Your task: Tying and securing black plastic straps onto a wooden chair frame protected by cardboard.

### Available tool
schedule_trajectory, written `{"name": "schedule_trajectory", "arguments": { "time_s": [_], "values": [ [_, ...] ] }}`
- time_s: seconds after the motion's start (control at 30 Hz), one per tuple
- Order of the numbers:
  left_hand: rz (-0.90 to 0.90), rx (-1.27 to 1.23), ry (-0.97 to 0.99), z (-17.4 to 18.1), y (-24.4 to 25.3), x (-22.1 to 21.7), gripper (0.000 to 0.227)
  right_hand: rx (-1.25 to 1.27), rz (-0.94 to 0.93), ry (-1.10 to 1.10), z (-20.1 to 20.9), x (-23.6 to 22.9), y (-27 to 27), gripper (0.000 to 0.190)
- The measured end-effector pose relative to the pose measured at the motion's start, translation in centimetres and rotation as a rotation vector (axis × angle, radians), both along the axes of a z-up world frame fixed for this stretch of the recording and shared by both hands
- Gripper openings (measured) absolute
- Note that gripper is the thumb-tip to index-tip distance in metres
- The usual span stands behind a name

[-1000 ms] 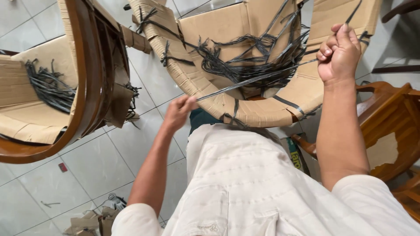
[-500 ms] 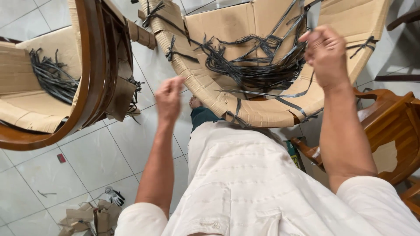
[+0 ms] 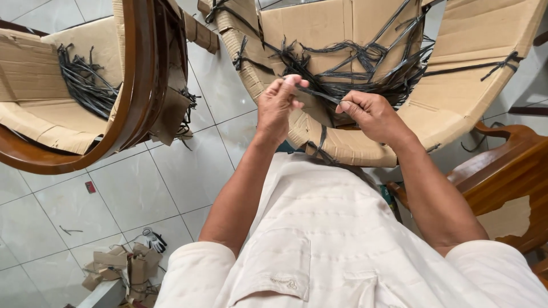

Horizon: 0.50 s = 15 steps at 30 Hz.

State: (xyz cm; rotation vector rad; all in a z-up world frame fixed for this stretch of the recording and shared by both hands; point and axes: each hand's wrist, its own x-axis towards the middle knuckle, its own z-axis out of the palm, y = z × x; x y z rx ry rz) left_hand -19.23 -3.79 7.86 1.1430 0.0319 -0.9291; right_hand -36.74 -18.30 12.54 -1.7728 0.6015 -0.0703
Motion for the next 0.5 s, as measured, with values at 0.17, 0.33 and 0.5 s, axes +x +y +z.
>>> {"name": "schedule_trajectory", "arguments": {
  "time_s": [0.17, 0.33, 0.5],
  "values": [
    [0.163, 0.076, -0.054, -1.9, 1.6, 1.1, 0.019, 0.045, -0.091, 0.019, 0.1, -0.9, -0.1, 0.016],
    [0.242, 0.207, -0.151, -7.0, 4.9, 3.1, 0.016, 0.111, -0.149, 0.042, -1.2, -1.7, -1.6, 0.011],
    [0.299, 0.355, -0.064, -6.2, 8.0, 4.0, 0.018, 0.129, -0.337, 0.099, -1.3, -1.0, -2.5, 0.008]
  ]
}}
